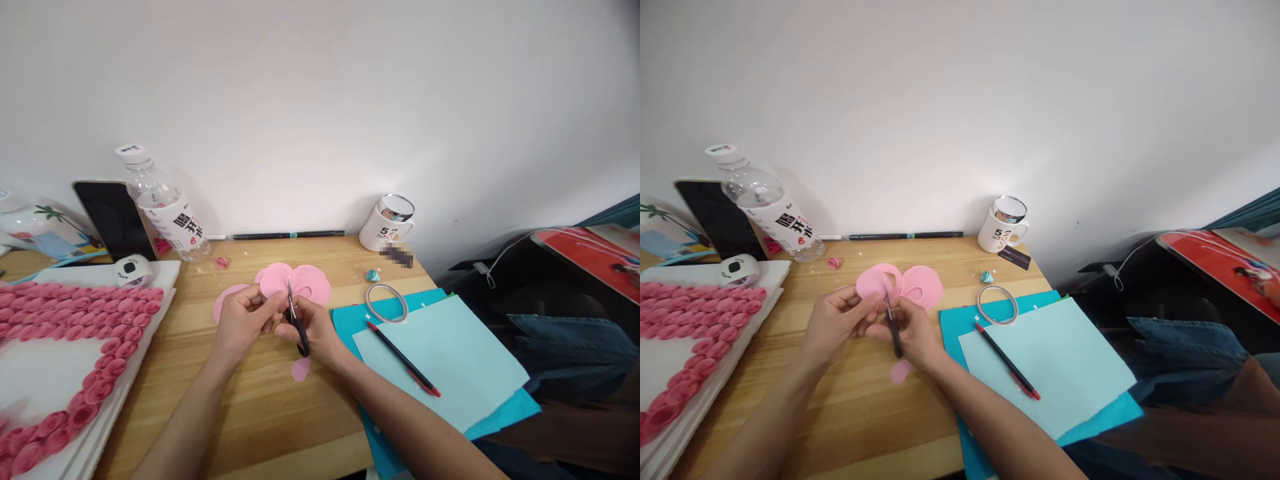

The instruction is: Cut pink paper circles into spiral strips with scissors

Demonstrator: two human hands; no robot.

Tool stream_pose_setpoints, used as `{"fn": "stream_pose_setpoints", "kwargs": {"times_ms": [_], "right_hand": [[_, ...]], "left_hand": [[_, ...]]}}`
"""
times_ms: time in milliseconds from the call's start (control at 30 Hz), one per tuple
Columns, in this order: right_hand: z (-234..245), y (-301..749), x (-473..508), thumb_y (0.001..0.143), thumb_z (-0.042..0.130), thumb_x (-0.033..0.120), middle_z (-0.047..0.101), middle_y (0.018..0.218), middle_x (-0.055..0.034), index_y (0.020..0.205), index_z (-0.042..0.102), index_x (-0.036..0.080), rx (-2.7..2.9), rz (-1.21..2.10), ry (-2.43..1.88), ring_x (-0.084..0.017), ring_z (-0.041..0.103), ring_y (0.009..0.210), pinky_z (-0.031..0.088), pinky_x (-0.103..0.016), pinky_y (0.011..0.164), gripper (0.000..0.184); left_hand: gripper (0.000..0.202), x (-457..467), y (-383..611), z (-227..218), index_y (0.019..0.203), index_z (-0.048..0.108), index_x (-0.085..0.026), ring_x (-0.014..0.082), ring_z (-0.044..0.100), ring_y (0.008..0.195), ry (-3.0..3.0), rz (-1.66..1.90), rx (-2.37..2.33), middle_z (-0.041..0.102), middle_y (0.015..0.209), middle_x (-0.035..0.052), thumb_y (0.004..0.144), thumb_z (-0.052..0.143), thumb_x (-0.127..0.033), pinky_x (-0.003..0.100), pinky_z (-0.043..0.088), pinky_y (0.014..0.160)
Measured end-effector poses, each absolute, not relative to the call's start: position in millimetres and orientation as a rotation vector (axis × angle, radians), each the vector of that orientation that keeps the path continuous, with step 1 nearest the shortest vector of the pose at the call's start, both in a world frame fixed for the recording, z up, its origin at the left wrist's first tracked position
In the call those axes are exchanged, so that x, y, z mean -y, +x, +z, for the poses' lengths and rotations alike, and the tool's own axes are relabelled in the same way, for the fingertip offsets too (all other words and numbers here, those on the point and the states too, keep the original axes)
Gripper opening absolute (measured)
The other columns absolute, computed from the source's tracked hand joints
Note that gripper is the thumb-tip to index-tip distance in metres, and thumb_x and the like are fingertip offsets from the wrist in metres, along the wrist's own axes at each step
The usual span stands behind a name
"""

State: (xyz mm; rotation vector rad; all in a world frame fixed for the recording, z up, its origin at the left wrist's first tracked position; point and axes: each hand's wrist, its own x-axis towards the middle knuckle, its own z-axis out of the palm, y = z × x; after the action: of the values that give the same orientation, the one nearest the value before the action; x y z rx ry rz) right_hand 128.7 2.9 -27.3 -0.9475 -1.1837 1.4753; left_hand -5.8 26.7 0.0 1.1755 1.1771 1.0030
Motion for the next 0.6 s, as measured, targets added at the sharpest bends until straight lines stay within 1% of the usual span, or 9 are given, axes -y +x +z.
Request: {"fn": "stream_pose_setpoints", "kwargs": {"times_ms": [133, 400, 600], "right_hand": [[-26.8, 128.4, -2.6, 0.054, 0.08, 0.051, 0.041, 0.058, 0.0062, 0.074, 0.052, 0.019, 1.163, 1.496, -0.934, -0.007, 0.032, 0.05, 0.032, -0.021, 0.048, 0.047], [-25.9, 128.9, -1.7, 0.053, 0.082, 0.044, 0.039, 0.053, 0.0082, 0.075, 0.054, 0.017, 1.088, 1.562, -0.939, -0.006, 0.032, 0.046, 0.027, -0.02, 0.045, 0.044], [-25.3, 129.0, -0.7, 0.054, 0.081, 0.045, 0.049, 0.053, 0.0053, 0.075, 0.054, 0.017, 1.096, 1.556, -0.989, -0.007, 0.037, 0.046, 0.029, -0.02, 0.044, 0.044]], "left_hand": [[0.029, -27.1, -6.4, -1.1, 0.057, 0.056, -0.015, 0.0035, 0.039, 0.036, 1.196, 1.013, -1.194, 0.052, 0.046, -0.0042, 0.069, 0.069, -0.037, 0.017, 0.029, 0.036], [0.031, -26.9, -6.4, -0.5, 0.055, 0.052, -0.015, 0.0035, 0.037, 0.035, 1.208, 1.03, -1.181, 0.05, 0.043, -0.0039, 0.073, 0.067, -0.036, 0.017, 0.026, 0.035], [0.03, -26.9, -5.9, 1.0, 0.057, 0.053, -0.015, 0.0028, 0.035, 0.035, 1.189, 1.047, -1.173, 0.048, 0.041, -0.0051, 0.073, 0.066, -0.036, 0.015, 0.023, 0.035]]}}
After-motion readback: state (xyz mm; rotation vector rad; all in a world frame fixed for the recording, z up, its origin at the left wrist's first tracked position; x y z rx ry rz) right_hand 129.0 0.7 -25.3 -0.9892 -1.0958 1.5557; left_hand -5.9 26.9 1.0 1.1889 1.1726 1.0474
